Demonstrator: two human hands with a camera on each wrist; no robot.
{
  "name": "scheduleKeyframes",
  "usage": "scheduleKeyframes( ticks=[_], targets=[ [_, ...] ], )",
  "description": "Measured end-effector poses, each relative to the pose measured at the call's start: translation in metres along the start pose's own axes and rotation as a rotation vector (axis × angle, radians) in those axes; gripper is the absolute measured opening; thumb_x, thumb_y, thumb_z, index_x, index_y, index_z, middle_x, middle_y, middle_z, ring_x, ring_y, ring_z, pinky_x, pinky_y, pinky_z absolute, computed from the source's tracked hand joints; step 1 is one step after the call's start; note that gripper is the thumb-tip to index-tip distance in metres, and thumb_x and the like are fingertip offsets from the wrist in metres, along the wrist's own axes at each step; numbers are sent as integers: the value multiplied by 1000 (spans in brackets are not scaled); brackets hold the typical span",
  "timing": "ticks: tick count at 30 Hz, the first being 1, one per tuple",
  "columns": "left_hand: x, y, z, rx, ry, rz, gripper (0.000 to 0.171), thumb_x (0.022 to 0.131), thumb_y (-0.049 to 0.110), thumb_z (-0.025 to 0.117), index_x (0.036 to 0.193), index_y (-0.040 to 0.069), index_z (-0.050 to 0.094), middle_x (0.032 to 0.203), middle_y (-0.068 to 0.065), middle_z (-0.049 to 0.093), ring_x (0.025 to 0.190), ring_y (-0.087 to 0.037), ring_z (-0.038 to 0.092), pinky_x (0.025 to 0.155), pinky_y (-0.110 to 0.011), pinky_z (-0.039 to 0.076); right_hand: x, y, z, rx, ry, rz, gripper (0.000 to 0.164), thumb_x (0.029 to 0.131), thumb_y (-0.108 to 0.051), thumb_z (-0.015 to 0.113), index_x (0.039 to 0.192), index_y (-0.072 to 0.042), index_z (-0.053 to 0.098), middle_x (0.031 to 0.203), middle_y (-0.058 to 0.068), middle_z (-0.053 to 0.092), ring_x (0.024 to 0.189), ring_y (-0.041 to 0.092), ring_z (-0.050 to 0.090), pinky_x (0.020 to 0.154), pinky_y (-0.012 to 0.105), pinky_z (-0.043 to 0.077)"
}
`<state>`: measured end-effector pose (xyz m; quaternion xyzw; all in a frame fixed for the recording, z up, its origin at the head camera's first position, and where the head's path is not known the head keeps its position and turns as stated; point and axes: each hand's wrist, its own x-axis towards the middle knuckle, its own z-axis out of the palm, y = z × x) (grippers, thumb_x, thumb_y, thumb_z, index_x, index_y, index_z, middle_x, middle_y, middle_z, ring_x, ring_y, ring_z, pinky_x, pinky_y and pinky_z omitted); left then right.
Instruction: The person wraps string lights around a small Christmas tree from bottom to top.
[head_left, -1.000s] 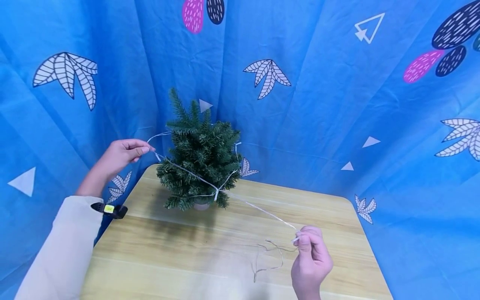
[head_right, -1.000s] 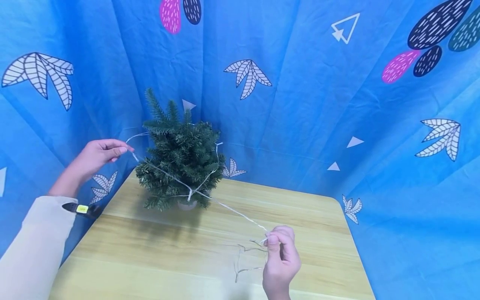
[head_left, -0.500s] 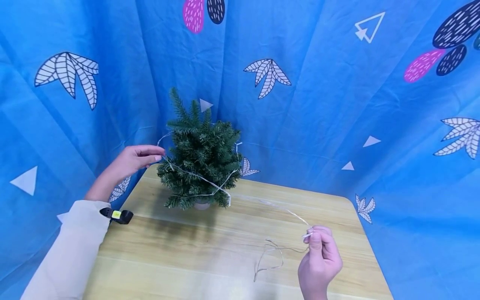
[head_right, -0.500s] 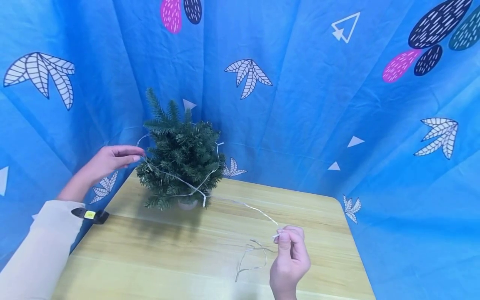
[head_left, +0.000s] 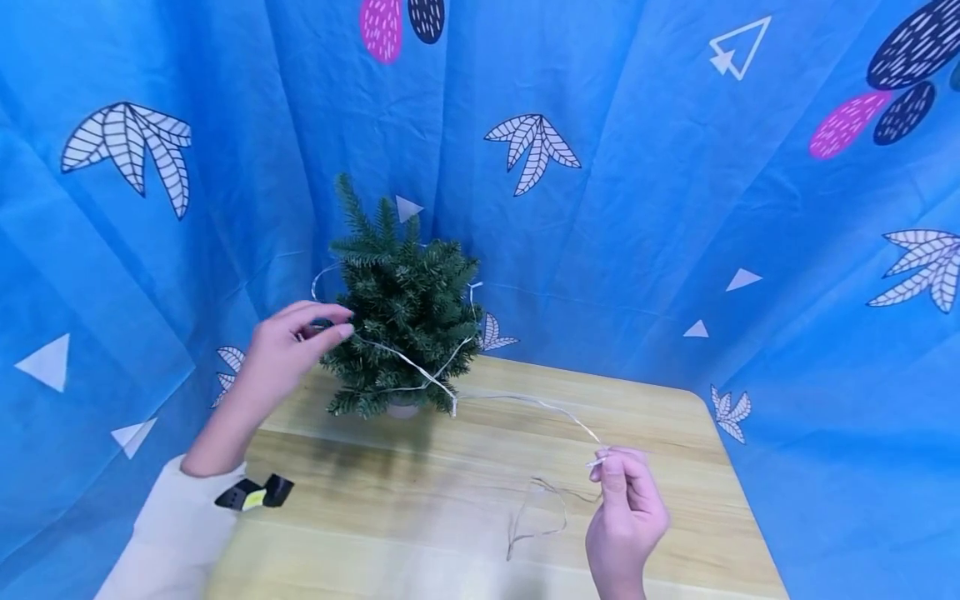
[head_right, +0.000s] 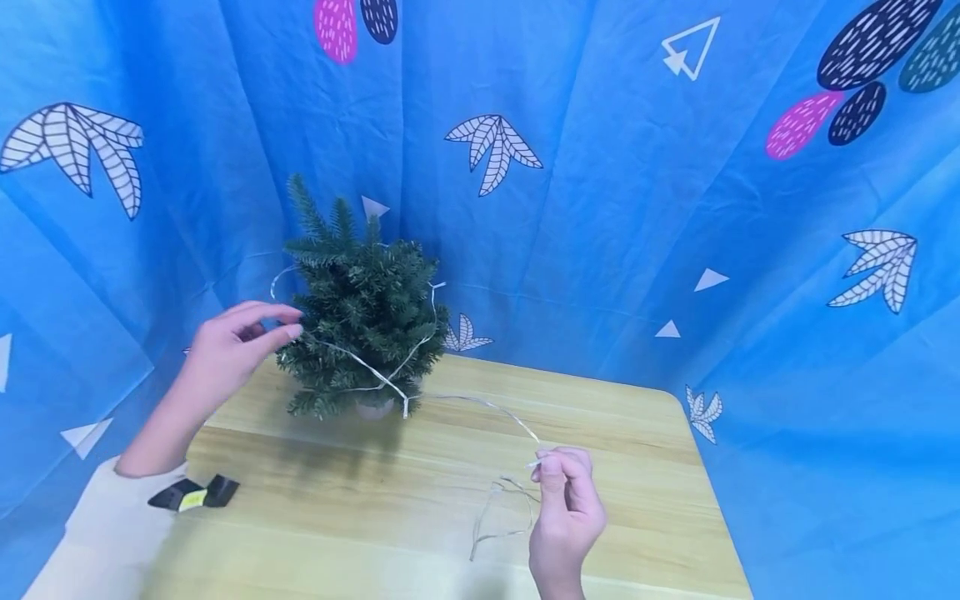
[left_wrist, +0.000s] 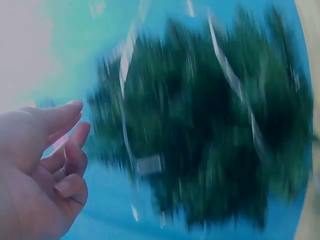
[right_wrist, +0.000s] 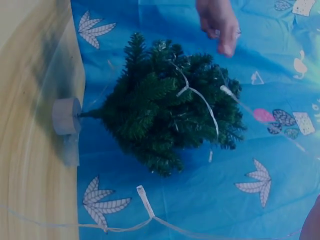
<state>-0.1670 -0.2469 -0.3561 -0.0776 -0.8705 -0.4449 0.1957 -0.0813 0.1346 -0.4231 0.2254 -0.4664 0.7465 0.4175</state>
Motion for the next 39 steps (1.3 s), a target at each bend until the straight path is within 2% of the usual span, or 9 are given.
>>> scheduleKeyframes(
  ticks=[6, 14, 20, 23, 27, 30, 34, 37, 39],
  targets=[
    [-16, 37, 31, -142, -77, 90, 19, 95, 30, 73, 112, 23, 76, 103, 8, 68, 72, -14, 54, 60, -24, 46, -3, 1, 6, -48, -22, 35, 20, 90, 28, 43, 78, 19, 57, 76, 8, 63, 91, 22, 59, 83, 25, 50],
    [-29, 70, 77, -314, -260, 97, 20, 91, 30, 76, 111, 28, 76, 100, 9, 68, 71, -15, 55, 57, -26, 50, -4, 2, 11, -78, -67, 56, 19, 90, 28, 44, 85, 19, 60, 82, 7, 65, 90, 19, 59, 80, 23, 51],
    [-38, 88, 122, -344, -387, 149, 25, 92, 28, 74, 117, 24, 74, 98, 11, 69, 63, -10, 49, 54, -22, 45, -8, 2, 13, -107, -82, 84, 21, 90, 26, 45, 82, 15, 60, 86, 6, 66, 92, 18, 60, 82, 23, 51],
    [-39, 95, 140, -338, -419, 185, 28, 92, 28, 74, 120, 22, 73, 95, 11, 70, 59, -8, 48, 53, -22, 43, -10, 2, 14, -137, -90, 95, 21, 90, 26, 46, 78, 14, 59, 88, 6, 66, 93, 18, 61, 81, 22, 50],
    [-38, 101, 153, -303, -417, 207, 31, 93, 29, 73, 123, 23, 72, 95, 13, 70, 56, -7, 46, 52, -24, 43, -11, 2, 13, -172, -99, 103, 21, 91, 25, 47, 77, 13, 57, 88, 5, 66, 93, 17, 60, 80, 22, 50],
    [-37, 103, 158, -219, -373, 231, 24, 94, 30, 72, 117, 25, 75, 103, 13, 73, 64, -4, 52, 60, -23, 47, -12, 1, 13, -172, -105, 105, 21, 91, 25, 47, 77, 13, 57, 88, 5, 65, 93, 18, 60, 80, 21, 50],
    [-34, 101, 163, -60, -267, 353, 16, 93, 31, 73, 107, 25, 77, 107, 13, 74, 82, 0, 63, 71, -21, 50, -13, 1, 12, -157, -118, 85, 21, 91, 24, 48, 77, 12, 58, 88, 7, 64, 92, 19, 58, 80, 22, 49],
    [-32, 100, 166, 30, -199, 486, 15, 92, 29, 74, 106, 23, 77, 101, 12, 75, 83, -1, 68, 67, -19, 49, -14, 1, 10, -138, -127, 58, 19, 92, 21, 51, 77, 12, 59, 87, 8, 63, 91, 20, 56, 81, 23, 47],
    [-32, 101, 169, 72, -169, 541, 14, 92, 29, 74, 104, 23, 78, 99, 12, 74, 80, -2, 69, 64, -16, 47, -14, 1, 9, -121, -133, 41, 19, 93, 20, 51, 77, 12, 59, 86, 9, 62, 90, 21, 55, 82, 24, 47]
  ],
)
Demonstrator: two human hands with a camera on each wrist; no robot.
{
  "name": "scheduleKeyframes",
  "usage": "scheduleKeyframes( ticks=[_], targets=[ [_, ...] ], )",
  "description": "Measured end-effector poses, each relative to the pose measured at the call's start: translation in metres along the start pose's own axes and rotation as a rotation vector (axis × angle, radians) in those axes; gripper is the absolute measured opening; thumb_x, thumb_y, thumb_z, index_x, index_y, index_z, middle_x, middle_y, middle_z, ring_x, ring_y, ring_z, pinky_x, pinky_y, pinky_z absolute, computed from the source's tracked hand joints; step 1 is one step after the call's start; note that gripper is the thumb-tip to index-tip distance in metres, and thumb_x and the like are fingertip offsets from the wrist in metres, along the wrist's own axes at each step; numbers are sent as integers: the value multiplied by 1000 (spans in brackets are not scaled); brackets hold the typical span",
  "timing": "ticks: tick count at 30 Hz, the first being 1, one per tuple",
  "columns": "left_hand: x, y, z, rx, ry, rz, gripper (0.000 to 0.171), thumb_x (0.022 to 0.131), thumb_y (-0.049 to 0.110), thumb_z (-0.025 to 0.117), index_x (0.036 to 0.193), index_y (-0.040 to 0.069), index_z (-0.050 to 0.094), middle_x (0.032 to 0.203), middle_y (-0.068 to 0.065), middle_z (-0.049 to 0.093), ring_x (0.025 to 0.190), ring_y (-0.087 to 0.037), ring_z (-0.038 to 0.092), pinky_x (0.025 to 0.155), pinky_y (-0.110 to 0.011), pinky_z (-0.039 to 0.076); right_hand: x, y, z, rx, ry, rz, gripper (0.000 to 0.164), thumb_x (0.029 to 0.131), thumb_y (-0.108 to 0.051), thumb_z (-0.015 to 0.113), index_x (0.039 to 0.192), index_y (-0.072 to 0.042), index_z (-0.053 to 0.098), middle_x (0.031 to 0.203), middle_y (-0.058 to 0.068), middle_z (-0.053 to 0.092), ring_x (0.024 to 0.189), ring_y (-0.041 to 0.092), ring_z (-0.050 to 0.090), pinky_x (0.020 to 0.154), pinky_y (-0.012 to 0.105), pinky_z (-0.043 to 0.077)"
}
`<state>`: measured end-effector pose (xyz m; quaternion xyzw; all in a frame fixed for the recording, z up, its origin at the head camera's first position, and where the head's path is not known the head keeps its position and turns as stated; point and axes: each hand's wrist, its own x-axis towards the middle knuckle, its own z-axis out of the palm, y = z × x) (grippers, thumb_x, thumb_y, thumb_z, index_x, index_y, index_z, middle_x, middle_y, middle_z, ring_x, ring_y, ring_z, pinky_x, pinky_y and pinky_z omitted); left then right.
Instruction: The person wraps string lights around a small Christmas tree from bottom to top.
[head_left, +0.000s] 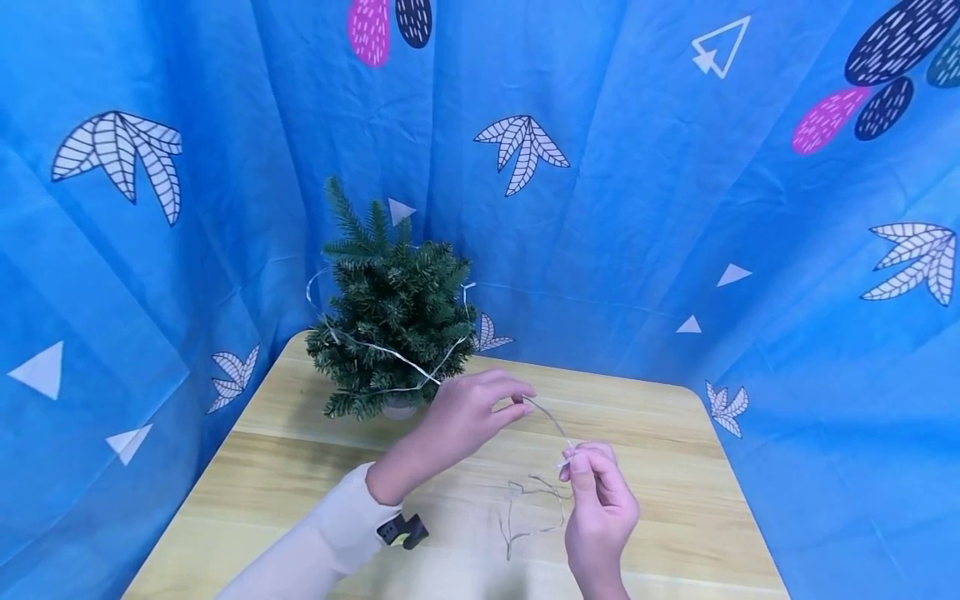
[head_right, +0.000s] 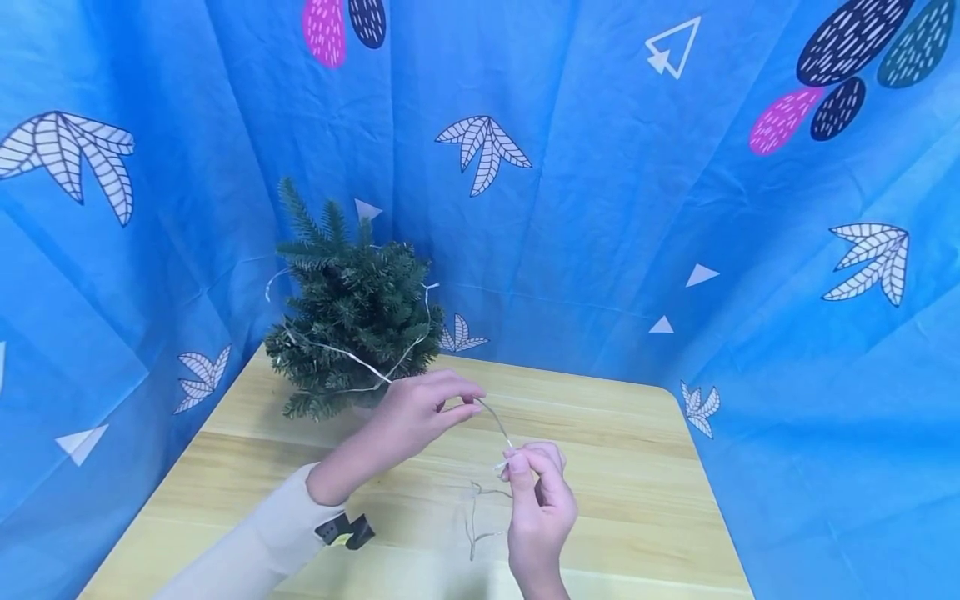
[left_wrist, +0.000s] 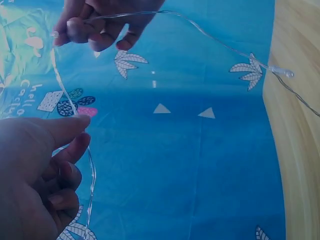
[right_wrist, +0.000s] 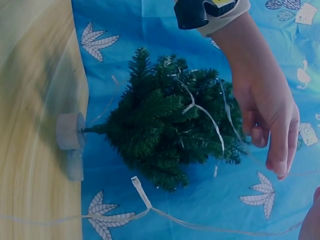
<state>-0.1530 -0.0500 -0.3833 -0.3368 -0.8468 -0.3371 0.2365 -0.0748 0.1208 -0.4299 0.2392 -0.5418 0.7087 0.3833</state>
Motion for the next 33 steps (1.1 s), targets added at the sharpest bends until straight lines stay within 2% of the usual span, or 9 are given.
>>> scheduleKeyframes(
  ticks=[6, 10, 13, 17, 21, 26, 33],
  targets=[
    [6, -2, 4, 124, 35, 26, 9, 93, 31, 73, 98, 27, 79, 94, 15, 74, 69, 0, 65, 52, -14, 34, -2, 1, 0, 47, -18, -42, 17, 93, 19, 53, 79, 13, 60, 82, 11, 59, 90, 23, 53, 85, 26, 47],
    [16, -6, 3, 193, 68, 89, 8, 93, 29, 73, 98, 25, 79, 91, 14, 75, 66, 0, 64, 46, -13, 29, -4, 0, -1, 83, -12, -62, 16, 91, 24, 49, 80, 18, 59, 80, 9, 59, 90, 22, 54, 85, 26, 47],
    [26, -8, 0, 203, 86, 131, 6, 93, 26, 74, 97, 23, 79, 87, 12, 73, 64, 0, 62, 45, -13, 29, -5, -1, -1, 94, -3, -67, 17, 88, 28, 46, 81, 20, 59, 80, 10, 60, 88, 20, 56, 84, 25, 47],
    [39, -8, -7, 164, 82, 146, 5, 94, 22, 74, 95, 21, 78, 87, 10, 73, 67, -2, 63, 49, -14, 37, -8, -1, -2, 71, -6, -60, 16, 89, 27, 47, 84, 20, 60, 80, 9, 59, 89, 20, 55, 84, 25, 47],
    [50, -5, -13, 98, 56, 125, 7, 96, 21, 71, 98, 19, 77, 90, 9, 73, 72, -3, 63, 59, -18, 47, -11, 0, -3, 35, -10, -31, 17, 90, 26, 50, 90, 18, 65, 80, 7, 60, 90, 19, 54, 83, 24, 45],
    [63, -1, -16, 1, 17, 53, 11, 98, 21, 68, 102, 17, 77, 96, 7, 74, 80, -4, 63, 71, -19, 51, -16, 2, -3, -21, -18, 7, 19, 89, 25, 51, 96, 17, 67, 79, 5, 60, 91, 17, 52, 82, 22, 42],
    [71, 4, -19, -161, -44, -63, 13, 100, 22, 66, 105, 16, 77, 102, 5, 73, 77, -7, 58, 69, -20, 48, -22, 2, -3, -56, -24, 63, 23, 88, 27, 50, 95, 14, 68, 81, 3, 62, 93, 15, 53, 85, 22, 43]
  ],
)
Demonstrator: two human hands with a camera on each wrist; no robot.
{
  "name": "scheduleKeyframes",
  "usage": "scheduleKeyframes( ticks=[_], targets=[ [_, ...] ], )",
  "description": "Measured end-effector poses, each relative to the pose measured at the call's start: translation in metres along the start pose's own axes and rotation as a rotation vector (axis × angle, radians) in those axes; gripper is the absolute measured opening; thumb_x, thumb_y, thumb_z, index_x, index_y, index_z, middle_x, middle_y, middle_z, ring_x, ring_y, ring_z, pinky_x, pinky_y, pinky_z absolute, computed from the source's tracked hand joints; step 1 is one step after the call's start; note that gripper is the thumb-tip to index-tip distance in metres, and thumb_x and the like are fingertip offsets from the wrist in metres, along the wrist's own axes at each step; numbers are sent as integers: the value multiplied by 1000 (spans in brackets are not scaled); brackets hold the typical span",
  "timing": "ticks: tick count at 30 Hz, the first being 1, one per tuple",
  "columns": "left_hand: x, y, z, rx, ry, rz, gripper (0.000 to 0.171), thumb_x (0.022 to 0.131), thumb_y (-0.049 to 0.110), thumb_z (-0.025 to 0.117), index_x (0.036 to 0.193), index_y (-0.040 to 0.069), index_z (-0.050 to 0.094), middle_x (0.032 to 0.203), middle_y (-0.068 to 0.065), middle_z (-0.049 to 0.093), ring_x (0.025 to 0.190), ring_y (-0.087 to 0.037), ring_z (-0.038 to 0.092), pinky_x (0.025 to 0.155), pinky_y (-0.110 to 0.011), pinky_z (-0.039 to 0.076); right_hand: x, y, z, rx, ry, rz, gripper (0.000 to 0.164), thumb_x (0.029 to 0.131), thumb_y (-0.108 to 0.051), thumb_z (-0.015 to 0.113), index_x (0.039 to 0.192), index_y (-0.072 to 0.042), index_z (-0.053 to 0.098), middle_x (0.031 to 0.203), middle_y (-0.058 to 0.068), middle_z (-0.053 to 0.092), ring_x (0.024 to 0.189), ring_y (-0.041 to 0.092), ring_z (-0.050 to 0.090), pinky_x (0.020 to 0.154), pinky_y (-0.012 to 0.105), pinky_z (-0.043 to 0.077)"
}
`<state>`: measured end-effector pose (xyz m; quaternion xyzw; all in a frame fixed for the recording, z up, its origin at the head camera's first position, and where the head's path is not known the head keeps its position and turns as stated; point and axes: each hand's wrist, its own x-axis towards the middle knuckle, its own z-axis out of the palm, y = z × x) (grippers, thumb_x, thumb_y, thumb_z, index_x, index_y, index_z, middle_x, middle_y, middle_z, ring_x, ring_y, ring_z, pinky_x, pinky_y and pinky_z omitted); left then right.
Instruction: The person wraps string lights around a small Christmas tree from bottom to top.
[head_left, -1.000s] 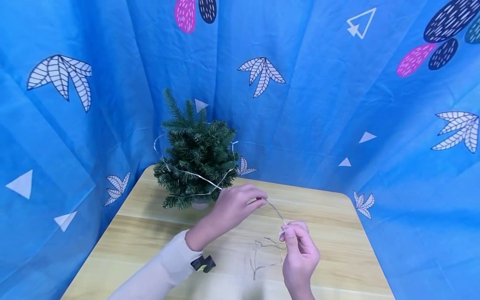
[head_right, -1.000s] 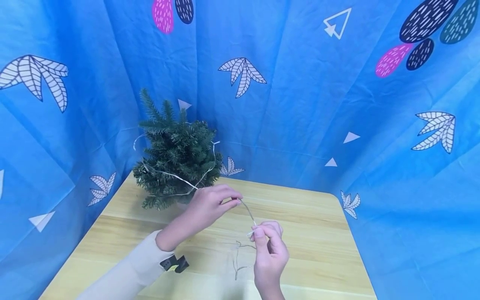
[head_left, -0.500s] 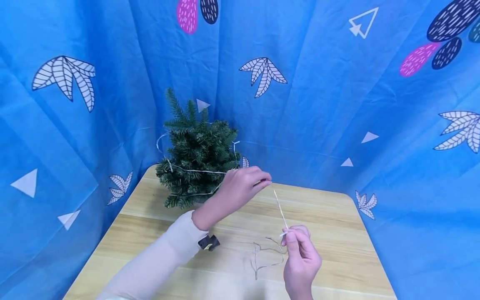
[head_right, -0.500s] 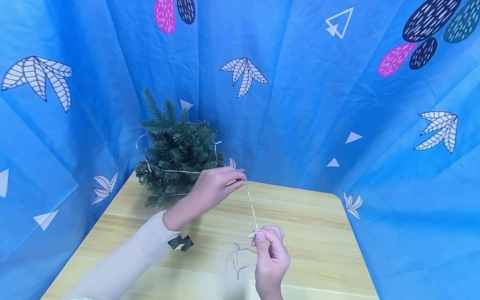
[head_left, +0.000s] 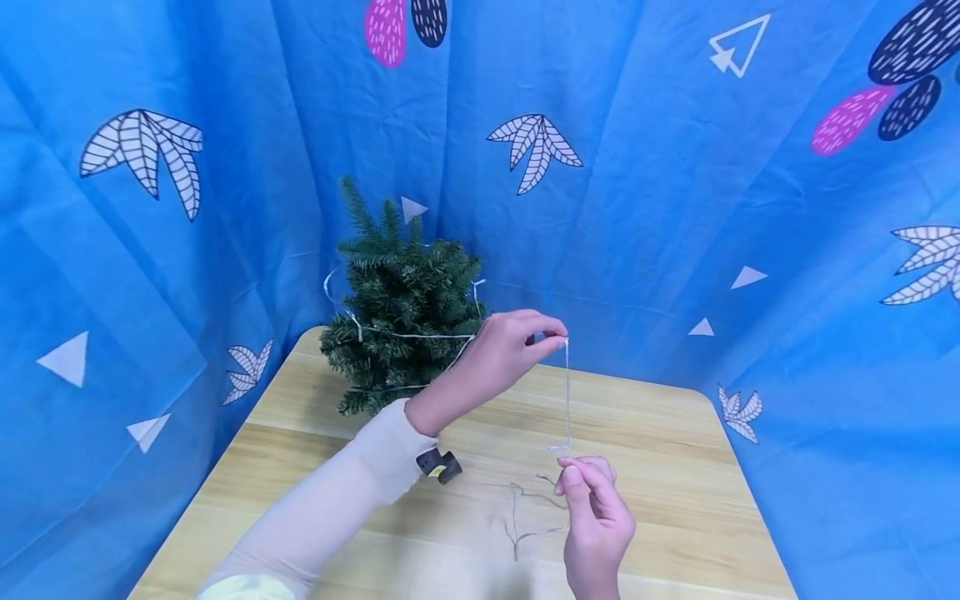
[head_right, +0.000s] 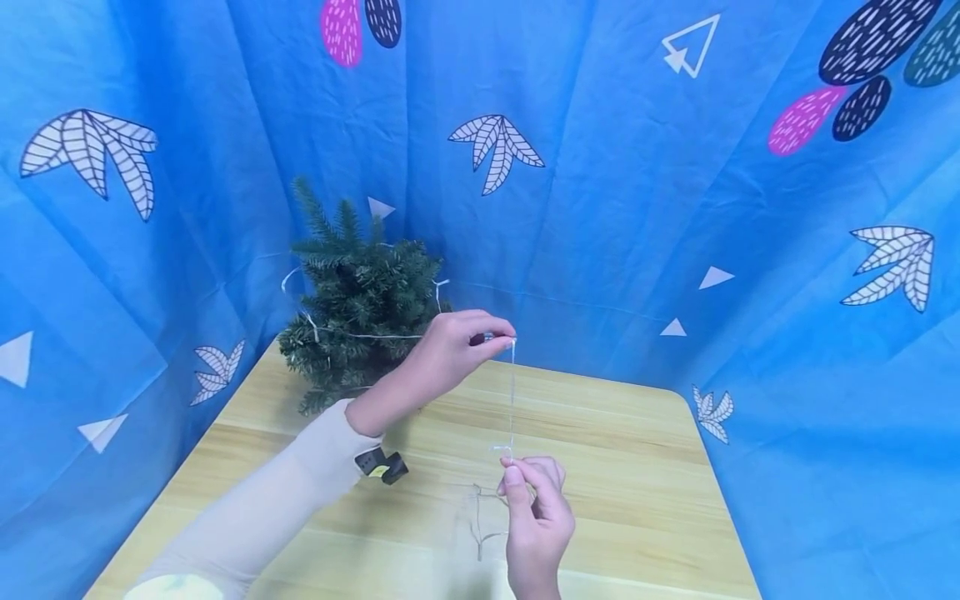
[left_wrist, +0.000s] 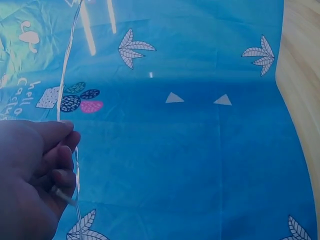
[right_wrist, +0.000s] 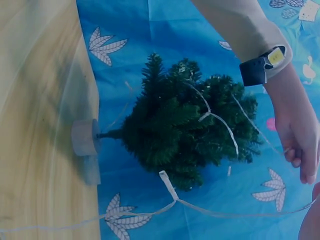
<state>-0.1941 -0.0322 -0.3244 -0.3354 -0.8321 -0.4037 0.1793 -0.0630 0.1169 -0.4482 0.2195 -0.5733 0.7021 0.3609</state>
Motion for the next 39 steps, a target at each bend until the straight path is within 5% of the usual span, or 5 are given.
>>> scheduleKeyframes(
  ticks=[6, 13, 19, 39],
  targets=[
    [5, -4, -12, -2, -25, -21, 12, 98, 22, 69, 103, 17, 78, 98, 6, 74, 81, -9, 56, 69, -21, 47, -4, -2, 0, 11, 7, 63, 28, 88, 28, 48, 94, 11, 69, 82, 2, 62, 91, 14, 55, 81, 21, 44],
    [19, -4, -35, 208, -22, 61, 11, 94, 26, 74, 101, 21, 80, 92, 10, 76, 82, -12, 51, 80, -33, 36, -8, 0, 2, -16, -21, 76, 28, 87, 28, 50, 89, 7, 69, 84, 2, 63, 95, 15, 54, 87, 23, 41],
    [32, 0, -55, 323, -94, 26, 14, 95, 32, 72, 103, 24, 80, 93, 13, 76, 81, -12, 44, 83, -34, 30, -10, 1, 5, -95, -30, 104, 26, 88, 24, 54, 87, 4, 70, 84, 4, 65, 97, 14, 56, 92, 22, 42],
    [60, -35, -91, 184, -137, -237, 17, 99, 30, 67, 108, 22, 79, 105, 6, 74, 88, -15, 56, 72, -32, 45, -14, -7, 13, -287, -19, 288, 25, 92, 11, 62, 77, -8, 69, 89, 4, 66, 100, 12, 55, 96, 23, 40]
  ],
)
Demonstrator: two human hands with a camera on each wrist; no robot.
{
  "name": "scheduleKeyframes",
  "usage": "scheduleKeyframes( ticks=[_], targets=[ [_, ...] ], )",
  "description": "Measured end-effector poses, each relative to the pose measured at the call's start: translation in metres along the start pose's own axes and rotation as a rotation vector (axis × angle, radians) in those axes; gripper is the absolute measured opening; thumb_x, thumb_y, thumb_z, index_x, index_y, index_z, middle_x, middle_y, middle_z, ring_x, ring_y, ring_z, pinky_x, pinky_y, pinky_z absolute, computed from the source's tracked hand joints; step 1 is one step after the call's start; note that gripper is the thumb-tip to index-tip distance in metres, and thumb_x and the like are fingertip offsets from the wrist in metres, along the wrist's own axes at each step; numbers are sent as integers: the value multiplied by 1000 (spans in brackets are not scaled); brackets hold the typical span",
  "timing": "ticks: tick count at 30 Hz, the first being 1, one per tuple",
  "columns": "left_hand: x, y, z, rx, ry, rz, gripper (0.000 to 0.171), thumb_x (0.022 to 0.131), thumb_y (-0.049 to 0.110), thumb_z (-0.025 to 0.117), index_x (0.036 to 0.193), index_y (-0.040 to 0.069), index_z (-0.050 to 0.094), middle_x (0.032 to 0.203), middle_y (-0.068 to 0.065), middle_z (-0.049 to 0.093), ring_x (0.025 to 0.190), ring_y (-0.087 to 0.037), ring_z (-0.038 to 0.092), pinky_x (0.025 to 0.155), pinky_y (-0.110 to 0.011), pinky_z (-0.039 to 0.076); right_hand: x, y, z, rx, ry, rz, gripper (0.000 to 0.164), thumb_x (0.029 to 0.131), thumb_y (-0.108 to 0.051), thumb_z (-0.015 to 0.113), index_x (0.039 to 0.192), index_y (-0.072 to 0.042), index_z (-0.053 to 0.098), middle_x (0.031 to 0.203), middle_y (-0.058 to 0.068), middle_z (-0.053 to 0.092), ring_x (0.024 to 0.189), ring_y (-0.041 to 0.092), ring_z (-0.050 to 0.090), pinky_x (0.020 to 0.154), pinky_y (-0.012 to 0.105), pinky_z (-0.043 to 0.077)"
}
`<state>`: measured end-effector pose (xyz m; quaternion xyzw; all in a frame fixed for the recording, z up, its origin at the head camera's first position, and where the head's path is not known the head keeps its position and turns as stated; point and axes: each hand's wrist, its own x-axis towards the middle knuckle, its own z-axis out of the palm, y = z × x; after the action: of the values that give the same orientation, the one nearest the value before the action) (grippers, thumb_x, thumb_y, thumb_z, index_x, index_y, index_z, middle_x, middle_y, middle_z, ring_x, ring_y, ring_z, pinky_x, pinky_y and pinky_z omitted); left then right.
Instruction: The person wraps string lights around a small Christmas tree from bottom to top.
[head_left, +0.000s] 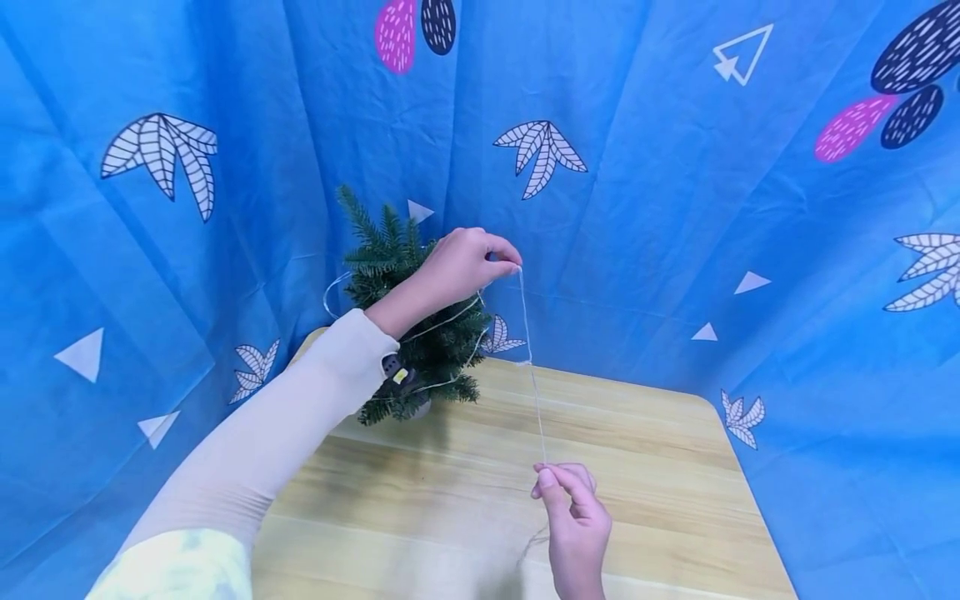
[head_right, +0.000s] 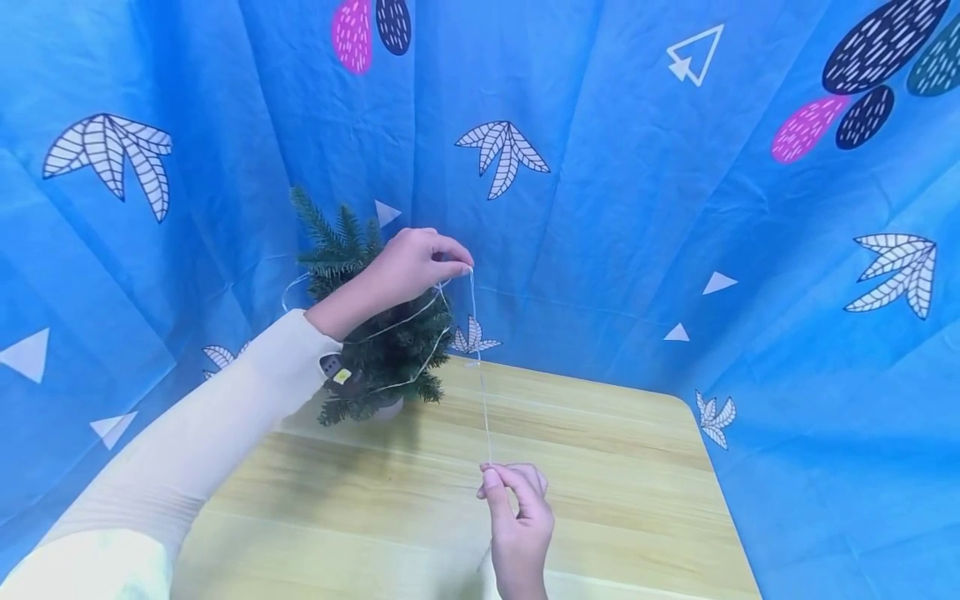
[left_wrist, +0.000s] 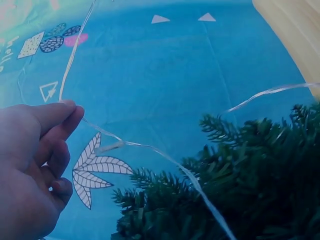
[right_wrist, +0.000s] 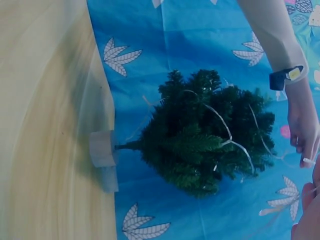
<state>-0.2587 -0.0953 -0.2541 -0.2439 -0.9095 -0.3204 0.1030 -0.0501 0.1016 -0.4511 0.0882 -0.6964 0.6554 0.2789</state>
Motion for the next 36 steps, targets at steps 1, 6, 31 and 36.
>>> scheduleKeyframes(
  ticks=[1, 6, 31, 36],
  targets=[
    [2, 0, -1, -3, -2, -5, 18, 99, 31, 67, 108, 22, 78, 105, 6, 73, 87, -15, 57, 71, -32, 45, 0, 0, 0, -1, 1, 2, 26, 93, 11, 62, 77, -8, 69, 89, 4, 66, 100, 12, 55, 96, 23, 40],
    [10, -3, -7, -60, -4, -49, 17, 99, 30, 66, 108, 21, 78, 104, 6, 73, 78, -17, 58, 64, -31, 44, 0, 0, 0, 1, 0, -26, 26, 92, 13, 62, 78, -7, 70, 88, 1, 65, 98, 12, 55, 95, 23, 41],
    [51, -43, -19, -113, -50, -181, 18, 100, 25, 65, 109, 14, 77, 110, 0, 72, 97, -18, 61, 83, -35, 51, -13, 2, 12, 47, -46, -35, 25, 87, 17, 65, 94, -3, 75, 83, -1, 64, 100, 10, 54, 96, 20, 41],
    [50, -48, -23, -103, -32, -209, 18, 101, 25, 64, 110, 15, 77, 114, -1, 72, 100, -18, 62, 86, -37, 51, -13, 1, 12, 32, -25, 34, 16, 88, 11, 68, 90, -3, 74, 80, 3, 64, 98, 11, 56, 93, 21, 43]
  ],
)
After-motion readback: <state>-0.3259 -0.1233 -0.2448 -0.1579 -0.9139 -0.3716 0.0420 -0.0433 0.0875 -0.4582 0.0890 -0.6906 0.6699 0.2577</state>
